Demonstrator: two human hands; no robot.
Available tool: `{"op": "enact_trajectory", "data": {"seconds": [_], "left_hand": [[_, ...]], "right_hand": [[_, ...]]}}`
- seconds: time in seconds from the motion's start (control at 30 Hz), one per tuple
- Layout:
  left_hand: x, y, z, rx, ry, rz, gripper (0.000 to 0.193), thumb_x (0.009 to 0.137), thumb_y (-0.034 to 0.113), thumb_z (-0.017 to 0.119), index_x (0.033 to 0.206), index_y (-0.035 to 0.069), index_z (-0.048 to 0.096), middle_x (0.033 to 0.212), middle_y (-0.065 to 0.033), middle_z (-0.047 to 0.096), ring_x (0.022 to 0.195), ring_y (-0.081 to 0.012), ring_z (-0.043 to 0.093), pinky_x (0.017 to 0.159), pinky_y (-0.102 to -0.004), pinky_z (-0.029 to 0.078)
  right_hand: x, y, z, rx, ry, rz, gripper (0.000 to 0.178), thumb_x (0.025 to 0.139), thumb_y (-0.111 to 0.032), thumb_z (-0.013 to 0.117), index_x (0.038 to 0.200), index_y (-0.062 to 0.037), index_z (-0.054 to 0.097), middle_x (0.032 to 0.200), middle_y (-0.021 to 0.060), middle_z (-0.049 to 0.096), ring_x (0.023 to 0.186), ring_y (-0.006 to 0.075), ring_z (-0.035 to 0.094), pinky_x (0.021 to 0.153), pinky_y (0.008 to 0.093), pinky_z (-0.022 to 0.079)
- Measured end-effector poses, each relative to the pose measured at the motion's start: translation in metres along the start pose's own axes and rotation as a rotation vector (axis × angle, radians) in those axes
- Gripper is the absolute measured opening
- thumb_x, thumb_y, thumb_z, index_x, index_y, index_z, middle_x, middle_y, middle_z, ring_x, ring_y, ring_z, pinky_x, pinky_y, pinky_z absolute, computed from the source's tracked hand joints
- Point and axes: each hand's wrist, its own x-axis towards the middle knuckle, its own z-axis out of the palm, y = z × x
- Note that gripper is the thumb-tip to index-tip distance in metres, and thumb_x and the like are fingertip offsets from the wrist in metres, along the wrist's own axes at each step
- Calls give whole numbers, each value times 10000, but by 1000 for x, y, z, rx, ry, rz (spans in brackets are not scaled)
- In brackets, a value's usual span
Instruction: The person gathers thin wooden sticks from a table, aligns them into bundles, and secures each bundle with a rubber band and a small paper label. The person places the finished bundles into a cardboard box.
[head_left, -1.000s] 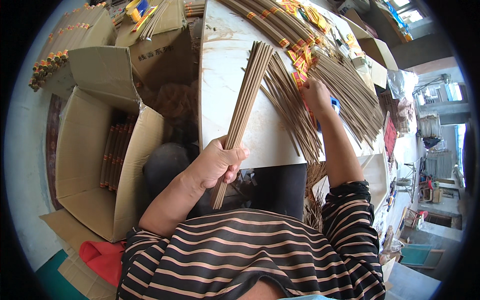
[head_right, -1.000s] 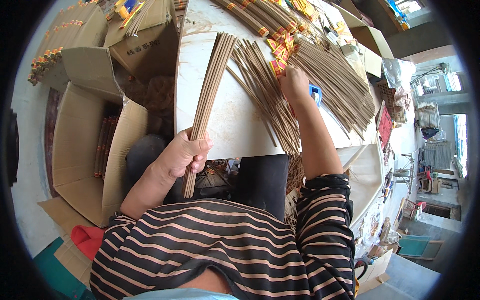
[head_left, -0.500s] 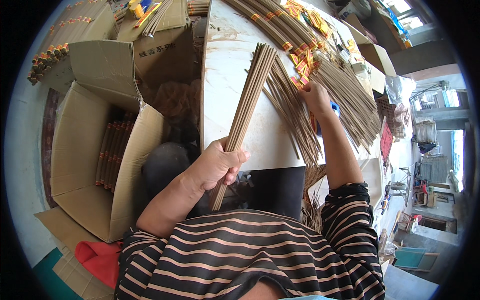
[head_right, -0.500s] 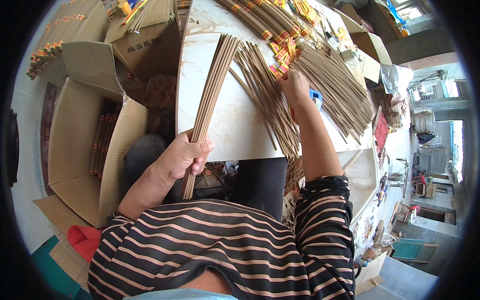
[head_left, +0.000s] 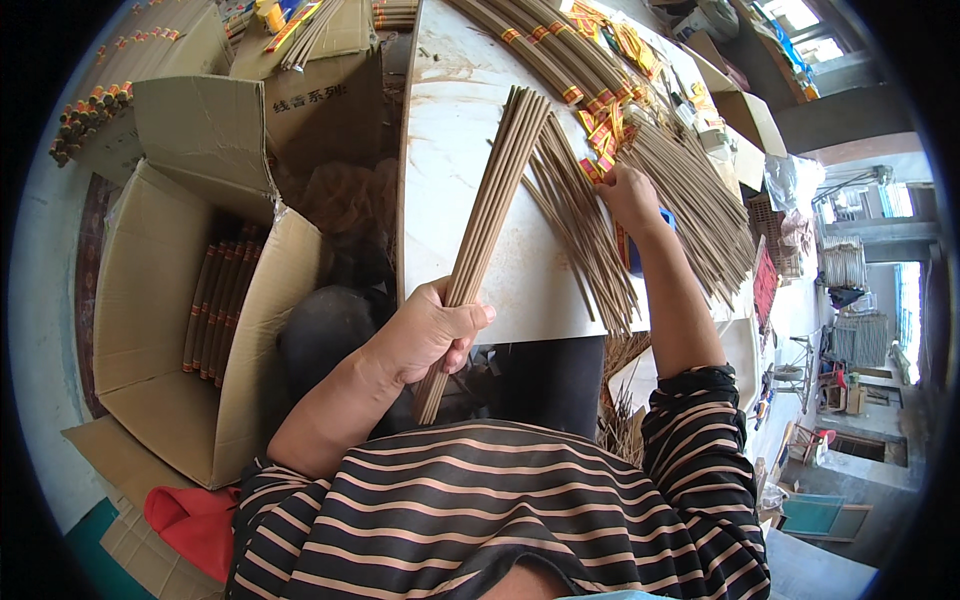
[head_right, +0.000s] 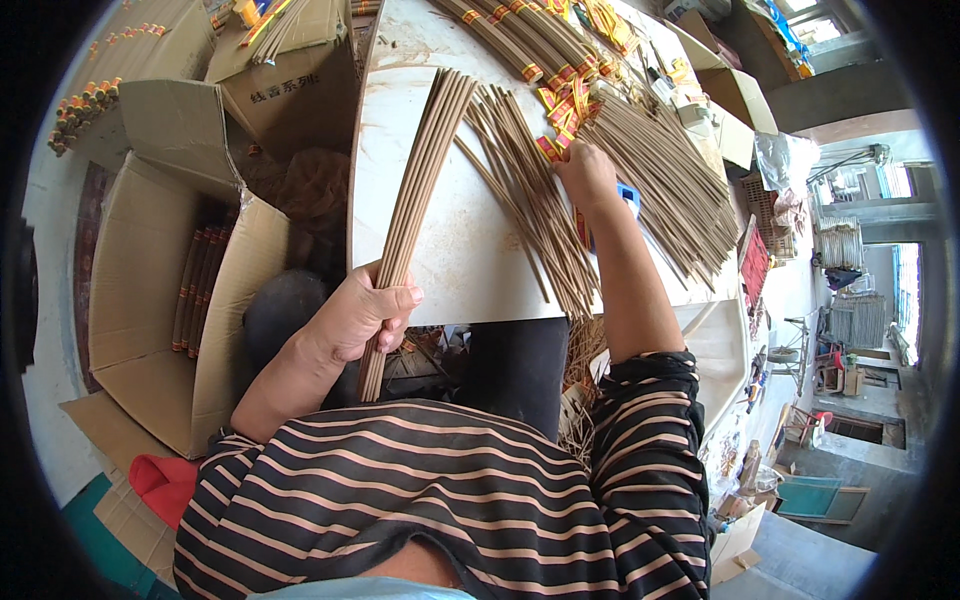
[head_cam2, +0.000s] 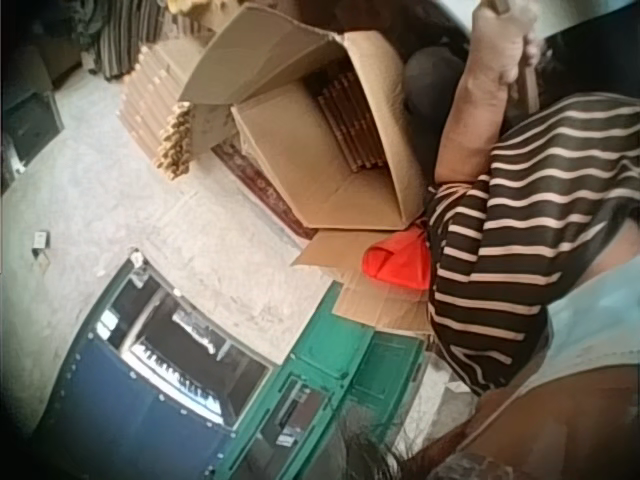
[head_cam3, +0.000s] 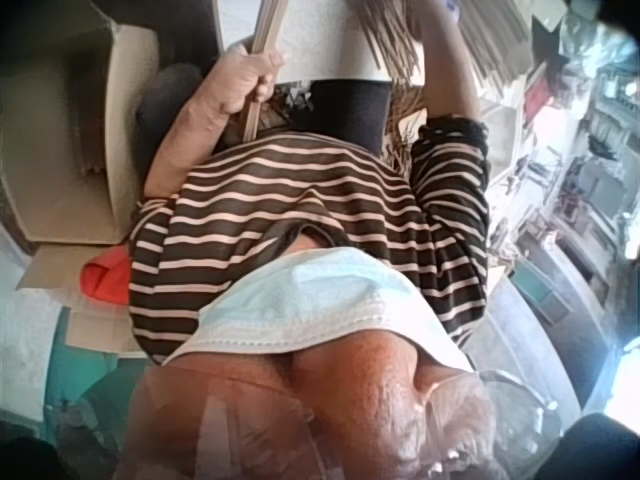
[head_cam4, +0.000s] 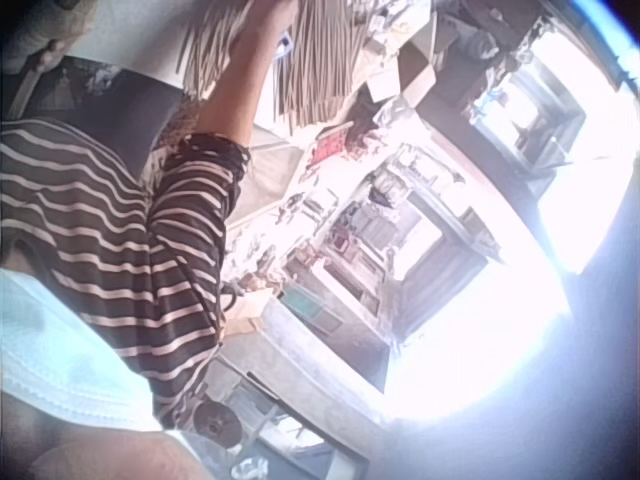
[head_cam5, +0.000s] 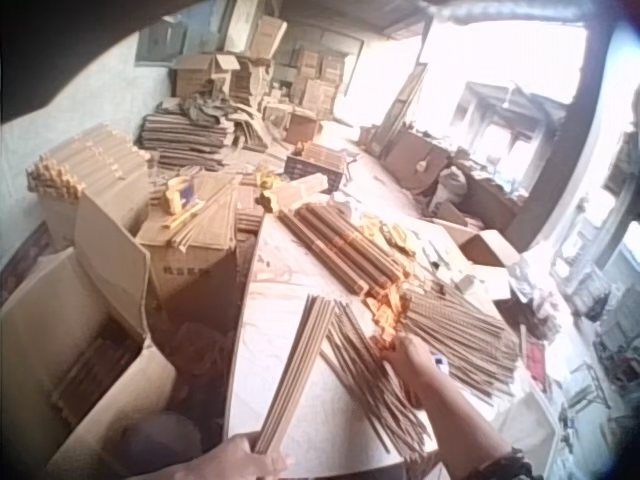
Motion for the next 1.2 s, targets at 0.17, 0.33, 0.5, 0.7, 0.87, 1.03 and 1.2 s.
{"op": "enact_trajectory", "data": {"seconds": [0.17,0.33,0.5,0.7,0.87,1.03,1.2], "left_hand": [[-1,0,0,5,4,4,173,849,129,614,749,101,476,529,23,450,376,-60,445,335,-202,376],[-1,0,-1,-2,8,4,174,851,131,611,748,98,475,526,21,450,377,-59,446,332,-202,379],[-1,0,0,10,10,13,168,851,133,611,757,95,477,528,18,449,377,-61,441,334,-205,376],[-1,-1,-1,10,-11,19,165,855,137,607,761,96,477,528,19,448,377,-61,438,335,-203,370],[-1,-1,0,4,-12,24,158,853,151,615,765,74,508,522,21,470,365,-52,444,340,-186,380],[-1,-1,1,-8,-11,20,161,853,154,615,764,76,505,525,23,468,366,-49,443,338,-185,379],[-1,-2,0,3,-22,32,160,854,152,612,762,78,503,526,25,465,365,-48,440,334,-181,375]], "right_hand": [[-4,-2,4,-86,90,-48,258,727,-258,677,810,-27,600,798,164,634,824,338,596,732,420,453],[-7,-6,-2,8,43,27,252,726,-236,689,836,-27,602,798,150,642,782,313,611,697,400,469],[0,12,-16,237,69,29,262,731,-233,704,859,-17,630,745,118,641,662,214,605,632,336,466],[-3,10,-36,335,-26,210,364,737,-359,716,764,-7,626,666,140,611,598,252,577,603,379,450],[2,16,-35,164,-9,186,357,785,-352,679,775,1,625,620,107,574,562,182,536,569,350,443],[4,30,-25,297,90,88,308,815,-299,633,765,5,617,599,105,563,554,177,532,565,350,439],[1,20,-32,352,56,177,298,802,-284,634,755,9,605,603,153,568,584,227,571,587,374,445]]}}
